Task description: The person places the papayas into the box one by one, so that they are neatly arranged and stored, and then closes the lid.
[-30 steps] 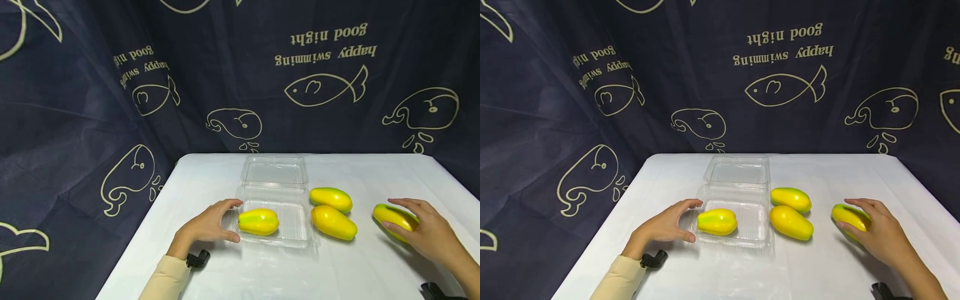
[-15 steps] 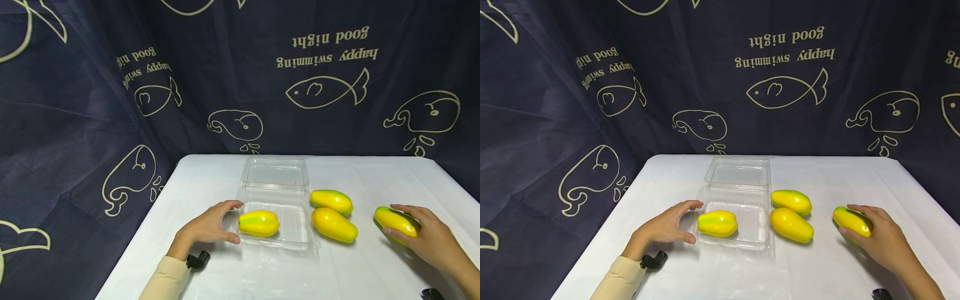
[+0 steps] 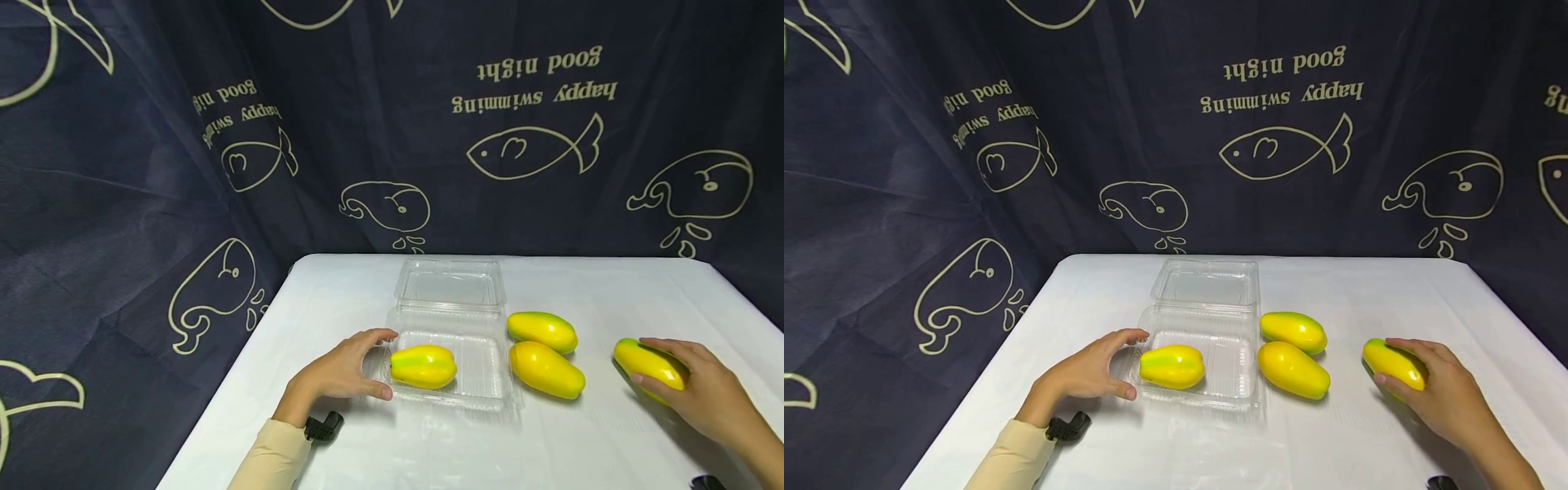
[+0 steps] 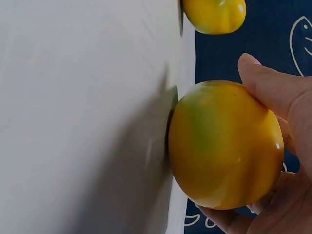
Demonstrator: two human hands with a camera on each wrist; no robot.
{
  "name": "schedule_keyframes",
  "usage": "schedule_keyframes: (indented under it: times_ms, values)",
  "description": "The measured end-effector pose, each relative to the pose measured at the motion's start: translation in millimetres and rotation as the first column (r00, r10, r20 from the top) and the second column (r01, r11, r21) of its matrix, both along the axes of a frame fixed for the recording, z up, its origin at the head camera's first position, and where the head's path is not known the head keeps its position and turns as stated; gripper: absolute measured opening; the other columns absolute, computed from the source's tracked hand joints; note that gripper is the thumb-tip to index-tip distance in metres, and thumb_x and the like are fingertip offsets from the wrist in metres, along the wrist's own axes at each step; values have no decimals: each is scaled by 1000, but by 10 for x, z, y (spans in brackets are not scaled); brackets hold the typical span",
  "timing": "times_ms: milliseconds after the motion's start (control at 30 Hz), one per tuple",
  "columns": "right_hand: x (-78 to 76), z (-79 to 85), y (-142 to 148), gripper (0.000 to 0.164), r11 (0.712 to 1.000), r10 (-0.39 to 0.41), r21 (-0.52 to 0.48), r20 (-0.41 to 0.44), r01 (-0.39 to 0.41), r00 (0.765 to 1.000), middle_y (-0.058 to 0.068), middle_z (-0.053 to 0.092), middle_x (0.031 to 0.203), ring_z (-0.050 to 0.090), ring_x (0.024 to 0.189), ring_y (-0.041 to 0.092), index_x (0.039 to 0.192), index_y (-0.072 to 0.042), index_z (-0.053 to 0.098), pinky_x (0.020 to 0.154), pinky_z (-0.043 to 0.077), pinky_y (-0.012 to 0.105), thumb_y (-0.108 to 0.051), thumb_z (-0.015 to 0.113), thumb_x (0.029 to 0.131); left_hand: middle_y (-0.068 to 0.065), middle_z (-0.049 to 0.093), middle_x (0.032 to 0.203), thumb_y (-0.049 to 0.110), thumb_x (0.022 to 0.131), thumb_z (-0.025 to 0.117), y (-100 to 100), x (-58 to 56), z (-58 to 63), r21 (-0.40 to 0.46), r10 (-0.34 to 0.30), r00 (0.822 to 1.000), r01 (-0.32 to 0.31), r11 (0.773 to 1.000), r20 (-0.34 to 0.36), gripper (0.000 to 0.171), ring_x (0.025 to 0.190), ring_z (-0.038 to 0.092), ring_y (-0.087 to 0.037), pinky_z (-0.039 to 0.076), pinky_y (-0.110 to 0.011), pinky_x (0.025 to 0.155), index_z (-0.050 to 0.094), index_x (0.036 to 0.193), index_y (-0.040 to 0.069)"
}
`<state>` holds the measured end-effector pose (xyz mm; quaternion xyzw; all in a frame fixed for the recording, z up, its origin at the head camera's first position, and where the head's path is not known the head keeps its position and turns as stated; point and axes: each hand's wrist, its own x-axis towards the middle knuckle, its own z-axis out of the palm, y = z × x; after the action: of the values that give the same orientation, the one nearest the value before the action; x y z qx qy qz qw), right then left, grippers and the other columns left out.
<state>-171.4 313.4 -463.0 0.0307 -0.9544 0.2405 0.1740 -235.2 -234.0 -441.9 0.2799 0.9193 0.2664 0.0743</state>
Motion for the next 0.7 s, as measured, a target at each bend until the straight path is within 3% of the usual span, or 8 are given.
schedule_keyframes:
  times_ms: [700]
  values:
    - [45,-53,51,72,1000,-10,-7,12,10,1000,35,47,128,44,113,54,135,0,55,87,34,66,-34,85,80,20,43,151,60,67,86,2,16,12,10,2,1000,-2,1000,6,97,142,40,-10,35,-45,119,39,149,38]
